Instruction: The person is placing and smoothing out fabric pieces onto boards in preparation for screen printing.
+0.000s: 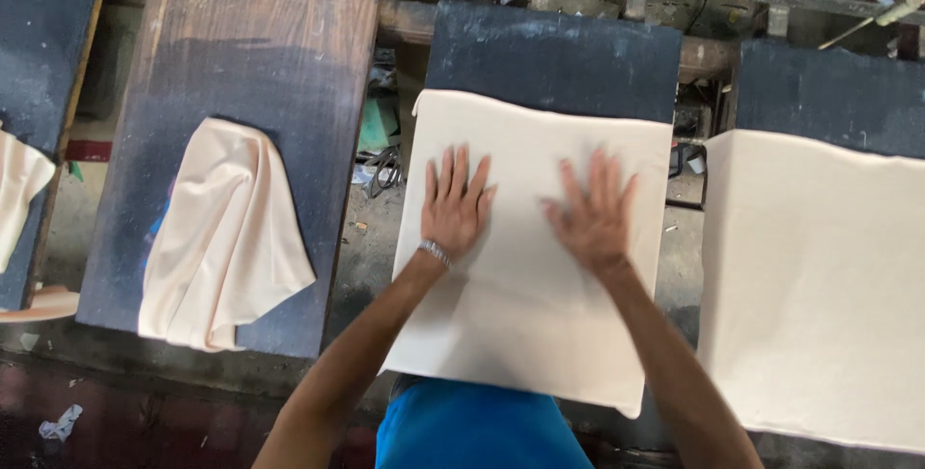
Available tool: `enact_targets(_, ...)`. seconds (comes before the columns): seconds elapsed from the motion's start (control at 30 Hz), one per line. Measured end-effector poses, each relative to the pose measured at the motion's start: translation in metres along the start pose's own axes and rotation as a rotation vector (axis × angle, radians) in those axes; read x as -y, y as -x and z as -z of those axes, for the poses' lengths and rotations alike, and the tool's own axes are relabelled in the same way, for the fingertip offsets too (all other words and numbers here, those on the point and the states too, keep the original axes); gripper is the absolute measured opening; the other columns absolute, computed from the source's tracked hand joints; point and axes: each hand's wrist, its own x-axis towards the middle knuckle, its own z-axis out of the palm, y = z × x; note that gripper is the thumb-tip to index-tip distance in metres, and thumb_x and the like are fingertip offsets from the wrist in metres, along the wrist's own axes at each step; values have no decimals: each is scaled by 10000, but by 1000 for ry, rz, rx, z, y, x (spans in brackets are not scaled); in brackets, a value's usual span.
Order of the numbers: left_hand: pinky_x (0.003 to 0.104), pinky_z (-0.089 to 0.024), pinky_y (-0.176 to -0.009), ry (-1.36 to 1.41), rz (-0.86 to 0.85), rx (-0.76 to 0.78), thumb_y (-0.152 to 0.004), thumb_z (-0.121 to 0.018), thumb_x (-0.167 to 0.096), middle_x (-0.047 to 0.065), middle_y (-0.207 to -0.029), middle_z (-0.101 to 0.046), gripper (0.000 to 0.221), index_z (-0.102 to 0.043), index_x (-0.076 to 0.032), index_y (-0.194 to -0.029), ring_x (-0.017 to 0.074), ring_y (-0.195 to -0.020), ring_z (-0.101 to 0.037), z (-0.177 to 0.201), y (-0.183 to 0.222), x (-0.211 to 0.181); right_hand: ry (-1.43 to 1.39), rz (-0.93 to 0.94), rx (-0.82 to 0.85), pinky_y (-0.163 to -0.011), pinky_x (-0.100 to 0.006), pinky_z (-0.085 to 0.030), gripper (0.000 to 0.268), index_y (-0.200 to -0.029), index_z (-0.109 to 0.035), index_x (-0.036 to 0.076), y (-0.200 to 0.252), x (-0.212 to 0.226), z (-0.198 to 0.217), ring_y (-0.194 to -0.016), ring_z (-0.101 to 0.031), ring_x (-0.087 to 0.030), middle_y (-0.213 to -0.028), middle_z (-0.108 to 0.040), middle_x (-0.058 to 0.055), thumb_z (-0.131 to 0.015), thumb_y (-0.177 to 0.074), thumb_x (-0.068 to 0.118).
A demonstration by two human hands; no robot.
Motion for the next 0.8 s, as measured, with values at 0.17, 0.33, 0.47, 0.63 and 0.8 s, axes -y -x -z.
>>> enact_targets(0.17,583,-69,-1244,16,105,246,-1132,-262,-414,108,-1707,-207,537,-267,-263,-1648,321,-1570,-140,59,129,7,-85,18,98,-1204,-690,-132,768,-1570,-467,257,66,135,47,-1527,-312,-427,-1657,-332,-224,-577,-920,651)
enact_targets(0.33,560,-192,-1242,491,488,315,-1108,-215,-435,118,-1628,-331,559,-375,-194,-1586,361,-1529,-237,105,249,41,-240,39,331,-1174,-753,-62,807,-1590,-391,247,99,270,83,-1539,-194,-466,-1655,-264,-254,-613,-900,603)
enact_targets(0.47,486,-322,-1211,742,630,329,-1102,-313,-510,109,-1482,-585,577,-545,-173,-1509,299,-1437,-463,112,355,89,-328,105,215,-1245,-628,9,600,-1605,-383,294,129,280,72,-1595,-119,-312,-1713,-237,-90,-457,-1054,521)
enact_targets(0.63,444,-437,-1132,793,838,357,-1009,-400,-565,135,-1386,-668,618,-657,-159,-1397,286,-1348,-583,137,450,172,492,3,-121,-1279,-573,75,742,-1638,-230,232,175,112,76,-1605,-21,-294,-1703,-86,-85,-370,-1064,681)
enact_targets(0.8,437,-547,-948,731,1084,269,-933,-470,-579,148,-1316,-723,673,-710,-83,-1321,313,-1191,-691,159,528,224,9,-1019,583,-1197,-688,108,1082,-1653,-2,289,140,98,146,-1584,90,-427,-1682,112,-242,-9,-784,935)
